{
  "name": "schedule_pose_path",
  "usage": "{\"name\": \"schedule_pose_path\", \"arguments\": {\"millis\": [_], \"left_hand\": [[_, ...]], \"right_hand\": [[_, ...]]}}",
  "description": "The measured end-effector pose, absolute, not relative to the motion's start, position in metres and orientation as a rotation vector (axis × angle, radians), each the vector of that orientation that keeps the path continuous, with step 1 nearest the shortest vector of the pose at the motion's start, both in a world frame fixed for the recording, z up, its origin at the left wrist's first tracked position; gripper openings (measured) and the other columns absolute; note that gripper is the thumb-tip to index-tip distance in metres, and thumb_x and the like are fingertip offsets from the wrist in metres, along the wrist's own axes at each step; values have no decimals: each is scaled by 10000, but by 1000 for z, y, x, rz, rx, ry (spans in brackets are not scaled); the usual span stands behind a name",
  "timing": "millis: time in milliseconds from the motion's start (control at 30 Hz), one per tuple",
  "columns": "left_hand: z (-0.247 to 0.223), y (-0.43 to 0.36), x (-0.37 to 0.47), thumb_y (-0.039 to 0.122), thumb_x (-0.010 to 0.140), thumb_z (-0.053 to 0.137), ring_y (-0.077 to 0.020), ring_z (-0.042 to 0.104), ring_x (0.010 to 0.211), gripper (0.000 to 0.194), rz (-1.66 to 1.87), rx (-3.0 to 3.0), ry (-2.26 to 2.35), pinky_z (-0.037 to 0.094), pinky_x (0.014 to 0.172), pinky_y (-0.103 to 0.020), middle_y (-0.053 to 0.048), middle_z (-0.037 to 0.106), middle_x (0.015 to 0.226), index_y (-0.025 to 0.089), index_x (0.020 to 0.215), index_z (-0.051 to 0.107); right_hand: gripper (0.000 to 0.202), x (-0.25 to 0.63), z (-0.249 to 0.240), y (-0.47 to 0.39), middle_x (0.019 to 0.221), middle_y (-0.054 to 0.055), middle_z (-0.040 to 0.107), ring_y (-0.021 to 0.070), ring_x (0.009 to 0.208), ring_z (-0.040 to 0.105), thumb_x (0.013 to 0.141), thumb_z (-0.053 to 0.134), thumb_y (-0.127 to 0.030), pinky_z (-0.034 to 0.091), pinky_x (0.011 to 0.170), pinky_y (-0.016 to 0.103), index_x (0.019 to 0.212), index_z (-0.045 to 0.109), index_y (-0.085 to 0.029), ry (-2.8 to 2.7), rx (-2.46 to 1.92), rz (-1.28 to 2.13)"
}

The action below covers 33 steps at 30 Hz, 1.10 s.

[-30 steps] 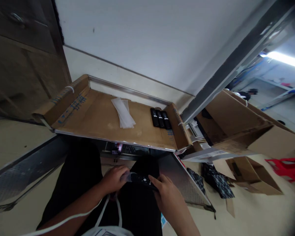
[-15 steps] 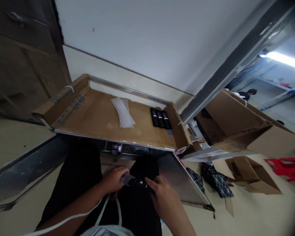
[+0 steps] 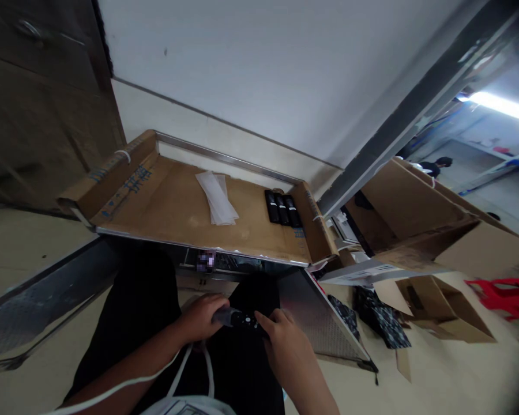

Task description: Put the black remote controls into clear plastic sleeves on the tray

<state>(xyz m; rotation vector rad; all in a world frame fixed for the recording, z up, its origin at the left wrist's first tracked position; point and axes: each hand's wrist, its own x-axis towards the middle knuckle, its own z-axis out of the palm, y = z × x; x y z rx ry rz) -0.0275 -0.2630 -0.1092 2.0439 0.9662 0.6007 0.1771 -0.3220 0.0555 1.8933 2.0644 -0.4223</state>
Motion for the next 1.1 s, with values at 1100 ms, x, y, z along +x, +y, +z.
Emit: {"name": "schedule_pose_path", "arguments": {"millis": [1100], "left_hand": [[-123, -279, -13, 204, 994, 395, -228, 651, 1004, 311, 630, 1922, 1070, 523, 920, -380, -111, 665, 1078, 175, 1142, 667]], "right_hand": [[611, 147, -3, -320, 1178, 173, 657, 298, 1069, 626, 917, 416, 9, 528, 840, 359, 1451, 576, -242, 1973, 1935, -229]]}}
